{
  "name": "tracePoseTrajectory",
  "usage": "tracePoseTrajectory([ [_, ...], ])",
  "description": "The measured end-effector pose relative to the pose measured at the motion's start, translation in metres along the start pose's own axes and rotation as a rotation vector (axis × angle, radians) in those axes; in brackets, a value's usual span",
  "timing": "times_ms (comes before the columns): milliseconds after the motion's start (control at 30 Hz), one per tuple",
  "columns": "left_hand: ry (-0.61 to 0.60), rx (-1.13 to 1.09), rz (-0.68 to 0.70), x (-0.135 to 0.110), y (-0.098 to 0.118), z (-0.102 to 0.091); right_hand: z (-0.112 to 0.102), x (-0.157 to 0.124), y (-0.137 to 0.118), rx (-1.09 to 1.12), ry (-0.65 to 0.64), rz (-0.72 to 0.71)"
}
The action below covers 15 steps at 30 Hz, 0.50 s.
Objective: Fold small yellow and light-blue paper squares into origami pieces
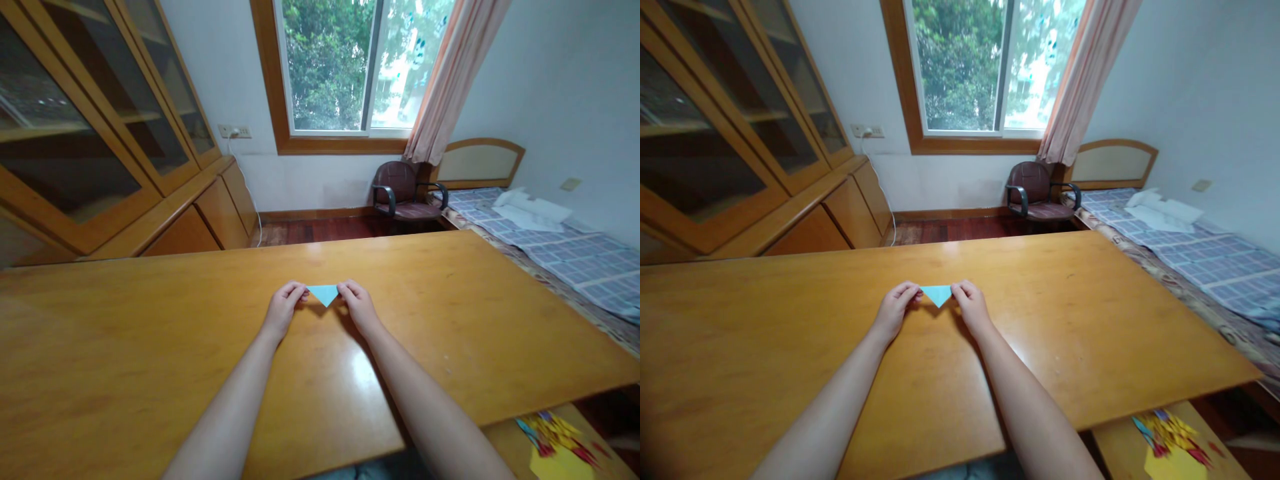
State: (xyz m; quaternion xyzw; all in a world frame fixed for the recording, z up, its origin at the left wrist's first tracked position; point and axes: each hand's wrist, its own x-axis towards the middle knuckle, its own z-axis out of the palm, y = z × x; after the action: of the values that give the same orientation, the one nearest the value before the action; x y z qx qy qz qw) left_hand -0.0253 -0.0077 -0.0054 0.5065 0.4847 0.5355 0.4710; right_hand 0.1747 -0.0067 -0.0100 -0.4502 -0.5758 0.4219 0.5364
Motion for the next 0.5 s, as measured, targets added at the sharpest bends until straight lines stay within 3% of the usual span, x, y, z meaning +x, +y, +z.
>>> tracePoseTrajectory([
  [200, 0.036, -0.048, 0.019, -0.001, 0.005, 0.003, 0.000, 0.000, 0.000, 0.008, 0.002, 0.020],
  [500, -0.066, 0.011, 0.004, -0.006, 0.011, 0.006, 0.000, -0.001, -0.006, -0.013, -0.019, 0.012],
])
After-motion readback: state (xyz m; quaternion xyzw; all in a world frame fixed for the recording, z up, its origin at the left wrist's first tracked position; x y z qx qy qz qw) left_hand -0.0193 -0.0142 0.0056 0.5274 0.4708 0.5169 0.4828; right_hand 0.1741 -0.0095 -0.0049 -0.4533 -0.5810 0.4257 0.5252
